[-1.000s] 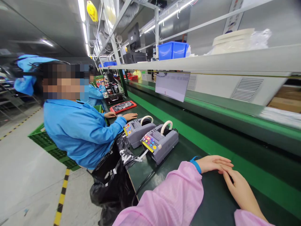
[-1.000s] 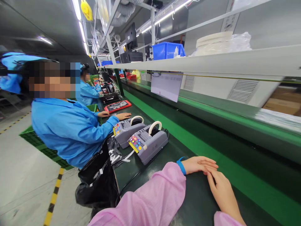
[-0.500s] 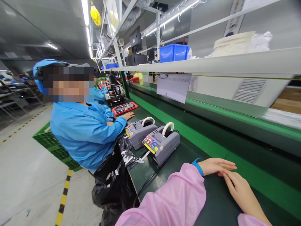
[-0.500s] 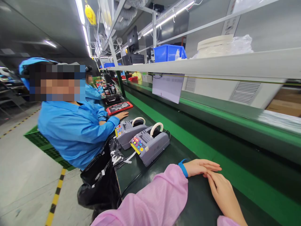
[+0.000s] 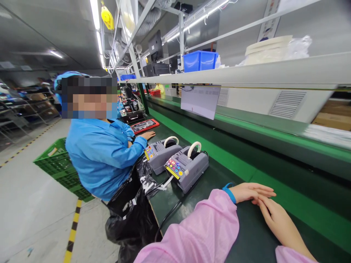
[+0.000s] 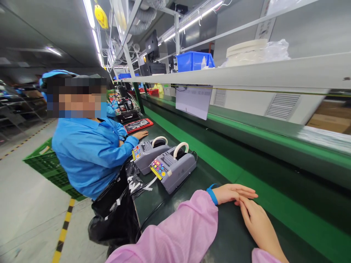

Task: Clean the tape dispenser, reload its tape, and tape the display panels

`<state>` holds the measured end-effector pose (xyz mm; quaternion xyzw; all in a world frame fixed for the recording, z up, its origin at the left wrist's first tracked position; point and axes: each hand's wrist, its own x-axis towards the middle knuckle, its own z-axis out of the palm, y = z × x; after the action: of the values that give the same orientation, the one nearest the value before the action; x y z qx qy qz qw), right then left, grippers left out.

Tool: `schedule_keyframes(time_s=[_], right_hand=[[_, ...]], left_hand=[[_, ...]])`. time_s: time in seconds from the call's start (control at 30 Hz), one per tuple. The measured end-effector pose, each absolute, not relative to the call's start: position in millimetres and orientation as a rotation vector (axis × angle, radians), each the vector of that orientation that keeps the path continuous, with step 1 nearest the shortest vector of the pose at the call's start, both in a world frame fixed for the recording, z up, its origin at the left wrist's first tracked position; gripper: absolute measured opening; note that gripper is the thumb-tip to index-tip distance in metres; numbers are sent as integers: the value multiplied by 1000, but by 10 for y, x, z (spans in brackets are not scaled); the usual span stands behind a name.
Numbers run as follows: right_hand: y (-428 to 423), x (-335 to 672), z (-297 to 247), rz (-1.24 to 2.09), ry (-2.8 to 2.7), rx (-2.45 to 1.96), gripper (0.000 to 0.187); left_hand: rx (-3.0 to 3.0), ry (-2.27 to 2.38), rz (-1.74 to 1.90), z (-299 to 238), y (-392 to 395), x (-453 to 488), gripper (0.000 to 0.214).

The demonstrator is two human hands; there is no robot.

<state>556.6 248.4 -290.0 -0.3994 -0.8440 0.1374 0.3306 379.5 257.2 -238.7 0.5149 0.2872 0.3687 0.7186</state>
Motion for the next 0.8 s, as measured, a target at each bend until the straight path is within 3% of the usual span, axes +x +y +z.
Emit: schedule_keyframes(time_s=[0.63,0.8], right_hand=[[2573,5626,-3029,362,-2189,-1043,45],[2529,5535,-2805,351,-2168,-992,45]], left_hand=[[1094,671,845,-2469,2612,3855,68],[1071,713,864,-2371,2620,3836,63]])
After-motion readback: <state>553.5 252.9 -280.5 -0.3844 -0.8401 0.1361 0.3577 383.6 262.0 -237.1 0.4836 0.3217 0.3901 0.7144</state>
